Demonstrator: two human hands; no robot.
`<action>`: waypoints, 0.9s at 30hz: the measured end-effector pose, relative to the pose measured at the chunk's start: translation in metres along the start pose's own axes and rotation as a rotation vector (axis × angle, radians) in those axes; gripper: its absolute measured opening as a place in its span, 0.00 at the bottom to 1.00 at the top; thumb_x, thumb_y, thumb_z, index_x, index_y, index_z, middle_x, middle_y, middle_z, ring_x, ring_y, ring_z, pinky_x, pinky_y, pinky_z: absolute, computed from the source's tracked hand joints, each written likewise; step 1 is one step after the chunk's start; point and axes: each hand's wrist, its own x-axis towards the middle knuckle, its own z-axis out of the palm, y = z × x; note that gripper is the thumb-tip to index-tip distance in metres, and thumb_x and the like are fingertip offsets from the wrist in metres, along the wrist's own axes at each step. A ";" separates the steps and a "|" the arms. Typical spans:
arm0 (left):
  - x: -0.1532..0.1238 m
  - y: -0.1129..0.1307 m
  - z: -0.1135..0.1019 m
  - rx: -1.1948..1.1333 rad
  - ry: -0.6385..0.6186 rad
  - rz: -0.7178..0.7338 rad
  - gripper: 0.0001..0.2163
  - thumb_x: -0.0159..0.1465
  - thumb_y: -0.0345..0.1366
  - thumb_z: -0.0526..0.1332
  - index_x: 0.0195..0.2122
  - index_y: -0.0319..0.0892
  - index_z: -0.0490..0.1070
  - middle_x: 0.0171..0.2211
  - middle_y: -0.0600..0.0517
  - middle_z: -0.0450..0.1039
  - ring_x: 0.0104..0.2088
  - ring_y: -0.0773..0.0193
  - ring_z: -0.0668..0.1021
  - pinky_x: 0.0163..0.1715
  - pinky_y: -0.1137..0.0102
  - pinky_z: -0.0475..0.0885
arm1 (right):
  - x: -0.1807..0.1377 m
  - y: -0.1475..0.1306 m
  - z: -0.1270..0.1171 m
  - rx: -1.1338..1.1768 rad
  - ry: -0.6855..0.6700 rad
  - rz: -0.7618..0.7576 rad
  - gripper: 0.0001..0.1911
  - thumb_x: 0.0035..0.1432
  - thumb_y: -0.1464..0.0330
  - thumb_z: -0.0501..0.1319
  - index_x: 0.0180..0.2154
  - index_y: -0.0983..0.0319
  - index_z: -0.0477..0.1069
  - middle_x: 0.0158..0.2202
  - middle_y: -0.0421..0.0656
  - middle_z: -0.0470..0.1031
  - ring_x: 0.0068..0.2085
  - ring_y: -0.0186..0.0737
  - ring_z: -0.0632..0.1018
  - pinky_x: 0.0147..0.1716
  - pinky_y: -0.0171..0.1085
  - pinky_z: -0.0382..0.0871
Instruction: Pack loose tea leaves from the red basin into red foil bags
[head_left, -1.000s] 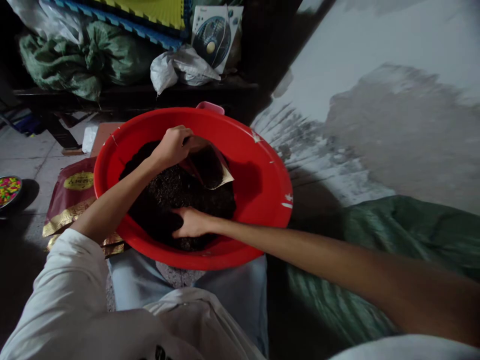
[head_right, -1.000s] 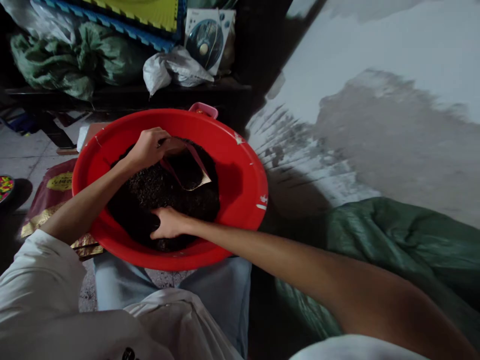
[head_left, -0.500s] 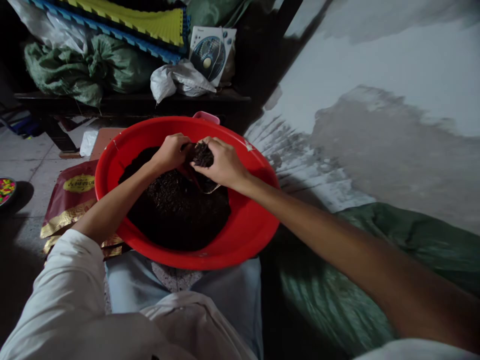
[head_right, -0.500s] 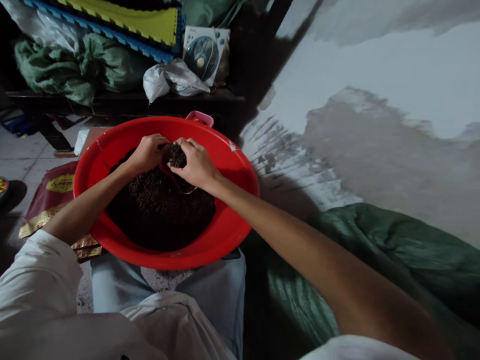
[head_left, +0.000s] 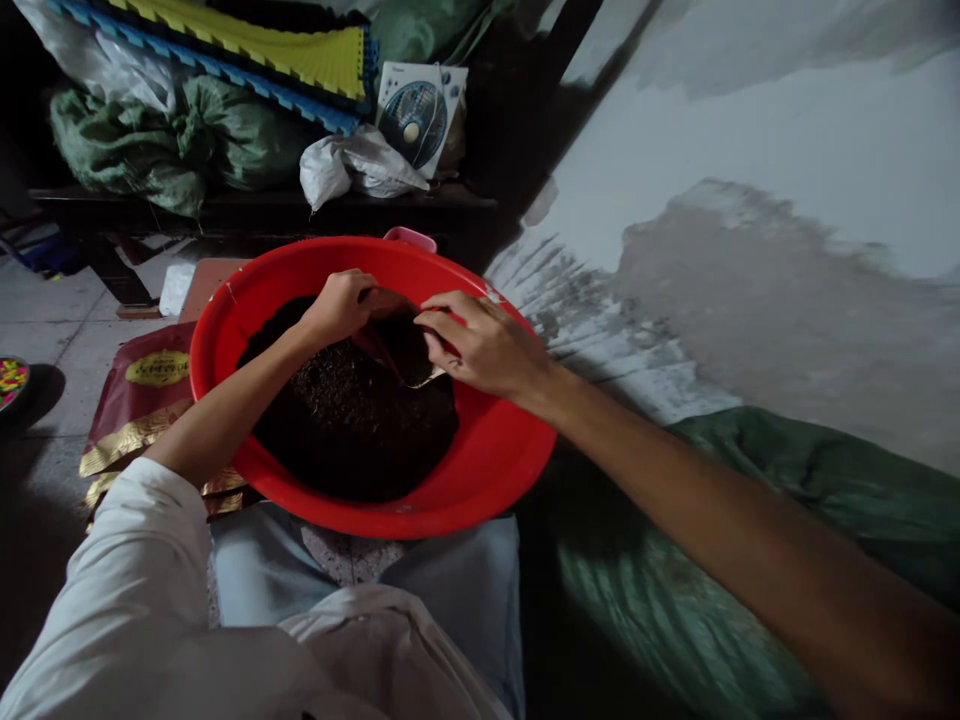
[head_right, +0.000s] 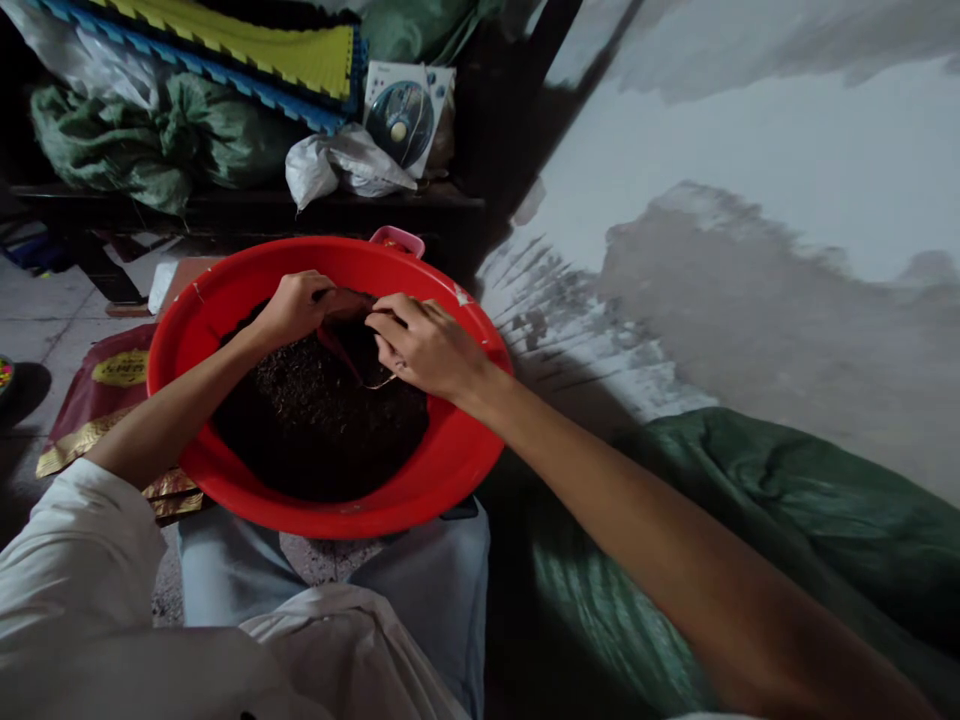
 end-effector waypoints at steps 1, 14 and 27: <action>0.000 0.000 0.000 0.002 0.001 -0.006 0.12 0.67 0.28 0.57 0.31 0.36 0.79 0.32 0.45 0.79 0.33 0.61 0.77 0.38 0.66 0.72 | -0.006 0.005 -0.001 -0.039 0.003 0.019 0.22 0.67 0.69 0.57 0.61 0.58 0.71 0.61 0.52 0.72 0.60 0.59 0.75 0.61 0.60 0.71; 0.002 0.012 -0.017 -0.079 0.119 0.037 0.11 0.69 0.31 0.58 0.30 0.39 0.76 0.31 0.48 0.78 0.33 0.64 0.77 0.39 0.68 0.73 | -0.023 0.030 0.019 0.181 0.070 0.179 0.09 0.67 0.64 0.61 0.36 0.57 0.78 0.51 0.47 0.80 0.51 0.51 0.81 0.54 0.55 0.74; 0.014 0.007 -0.060 -0.320 0.481 -0.021 0.23 0.71 0.60 0.58 0.47 0.45 0.77 0.41 0.47 0.76 0.44 0.58 0.83 0.44 0.63 0.82 | 0.033 0.070 -0.066 0.172 0.818 0.308 0.08 0.67 0.63 0.64 0.39 0.61 0.75 0.42 0.48 0.78 0.38 0.38 0.78 0.40 0.40 0.72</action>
